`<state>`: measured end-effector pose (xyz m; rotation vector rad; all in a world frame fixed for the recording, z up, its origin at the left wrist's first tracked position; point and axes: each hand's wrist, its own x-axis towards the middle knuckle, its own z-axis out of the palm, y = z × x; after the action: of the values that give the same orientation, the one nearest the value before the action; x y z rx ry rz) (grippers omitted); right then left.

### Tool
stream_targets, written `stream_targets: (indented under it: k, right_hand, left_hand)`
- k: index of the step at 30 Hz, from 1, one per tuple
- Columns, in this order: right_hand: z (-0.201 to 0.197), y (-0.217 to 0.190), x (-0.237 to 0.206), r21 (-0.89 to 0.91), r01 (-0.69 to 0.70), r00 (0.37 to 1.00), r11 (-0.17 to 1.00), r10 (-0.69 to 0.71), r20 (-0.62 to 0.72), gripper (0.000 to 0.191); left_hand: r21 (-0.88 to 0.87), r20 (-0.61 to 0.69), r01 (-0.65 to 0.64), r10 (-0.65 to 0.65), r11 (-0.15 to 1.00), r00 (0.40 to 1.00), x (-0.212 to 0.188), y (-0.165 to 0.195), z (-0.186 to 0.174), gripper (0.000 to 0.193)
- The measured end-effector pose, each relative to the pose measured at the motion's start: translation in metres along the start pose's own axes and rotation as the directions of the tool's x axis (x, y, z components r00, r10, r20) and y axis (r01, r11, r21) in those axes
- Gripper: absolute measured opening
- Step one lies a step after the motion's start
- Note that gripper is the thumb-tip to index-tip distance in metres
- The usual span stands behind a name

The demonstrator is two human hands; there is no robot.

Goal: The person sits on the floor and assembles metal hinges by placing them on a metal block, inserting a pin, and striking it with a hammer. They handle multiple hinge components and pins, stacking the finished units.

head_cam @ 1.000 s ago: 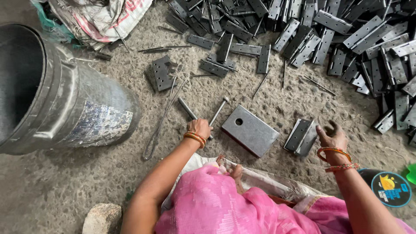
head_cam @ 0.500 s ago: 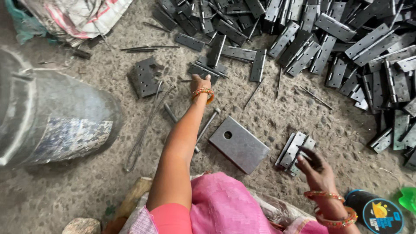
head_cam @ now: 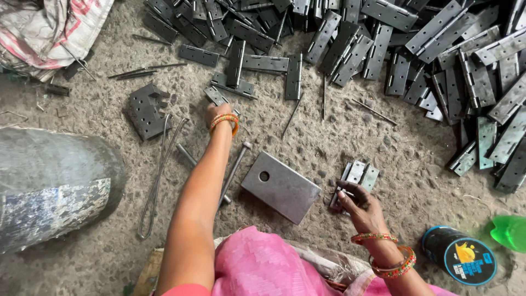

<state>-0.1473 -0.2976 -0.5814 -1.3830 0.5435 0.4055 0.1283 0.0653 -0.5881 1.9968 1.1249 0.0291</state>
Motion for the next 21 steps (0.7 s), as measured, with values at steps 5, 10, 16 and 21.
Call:
stream_targets:
  k: [5,10,16,21]
  right_hand:
    - [0.016,-0.001,-0.002,-0.019,-0.008,1.0,1.0,0.008,0.009,0.038]
    - [0.025,0.01,-0.002,-0.085,0.073,0.996,0.994,-0.069,0.05,0.037]
    - [0.035,0.025,-0.002,-0.15,0.113,0.991,0.982,-0.1,0.089,0.038]
    - [0.054,0.037,-0.006,-0.18,0.047,0.985,0.983,-0.015,0.174,0.04]
  left_hand:
    - [-0.436,0.475,0.21,0.025,0.875,0.88,-0.027,-0.027,-0.033,0.013]
    - [-0.661,0.349,-0.22,0.554,0.717,0.756,-0.091,-0.017,-0.066,0.026]
    - [-0.285,-0.102,-0.921,0.947,0.266,0.306,-0.154,-0.043,-0.074,0.033]
    - [0.144,0.596,-0.93,0.72,0.339,0.355,-0.167,-0.124,-0.06,0.025]
